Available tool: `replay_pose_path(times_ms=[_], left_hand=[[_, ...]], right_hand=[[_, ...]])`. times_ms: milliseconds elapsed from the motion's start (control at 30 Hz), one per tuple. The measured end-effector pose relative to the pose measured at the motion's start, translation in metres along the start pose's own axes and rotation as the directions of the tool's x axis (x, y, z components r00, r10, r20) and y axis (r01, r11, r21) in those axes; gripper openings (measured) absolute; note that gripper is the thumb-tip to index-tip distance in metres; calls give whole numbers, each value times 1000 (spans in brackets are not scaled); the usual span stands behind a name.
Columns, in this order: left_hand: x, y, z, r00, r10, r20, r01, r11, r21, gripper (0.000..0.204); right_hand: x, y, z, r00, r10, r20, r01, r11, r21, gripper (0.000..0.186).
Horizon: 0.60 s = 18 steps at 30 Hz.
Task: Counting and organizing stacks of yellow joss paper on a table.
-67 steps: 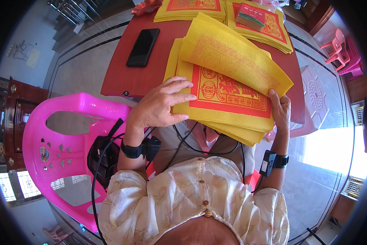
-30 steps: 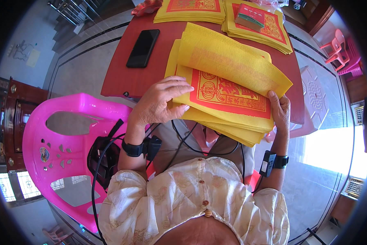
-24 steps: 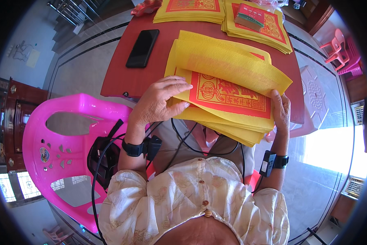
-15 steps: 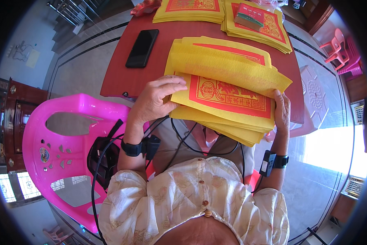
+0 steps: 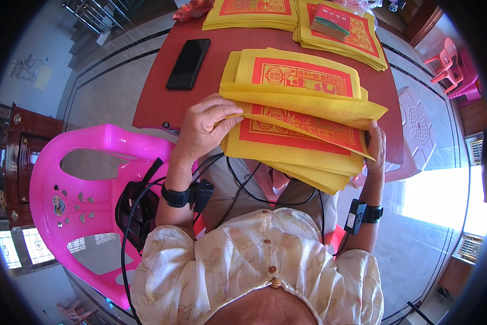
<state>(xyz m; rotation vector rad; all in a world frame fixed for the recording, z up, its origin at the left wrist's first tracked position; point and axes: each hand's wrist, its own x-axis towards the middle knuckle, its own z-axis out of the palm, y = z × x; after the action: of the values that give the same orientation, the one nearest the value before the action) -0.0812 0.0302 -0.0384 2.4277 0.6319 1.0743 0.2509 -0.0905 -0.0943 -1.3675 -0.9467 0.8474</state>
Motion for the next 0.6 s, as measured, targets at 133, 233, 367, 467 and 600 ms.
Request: replay_pose_path(times_ms=[133,233,367,467,600], left_hand=[[-1,-1,2,999,-18,-51,18,1000,11,13],[3,4,7,987,-82,-136,72,994,-77,12],[2,1,8,988,-101,-116,94,993,-69,12],[1,0,8,984,-133,-115,125,990,-71,12],[1,0,12,977,-155,-145,135,981,-138,11]], right_hand=[[2,14,-9,998,57,2,-57,995,81,49],[-1,10,-6,999,20,50,-30,978,204,50],[0,19,-11,1000,19,23,-24,975,222,53],[-1,14,-5,1000,-6,2,5,988,153,56],[0,19,-7,995,-71,65,54,973,225,61]])
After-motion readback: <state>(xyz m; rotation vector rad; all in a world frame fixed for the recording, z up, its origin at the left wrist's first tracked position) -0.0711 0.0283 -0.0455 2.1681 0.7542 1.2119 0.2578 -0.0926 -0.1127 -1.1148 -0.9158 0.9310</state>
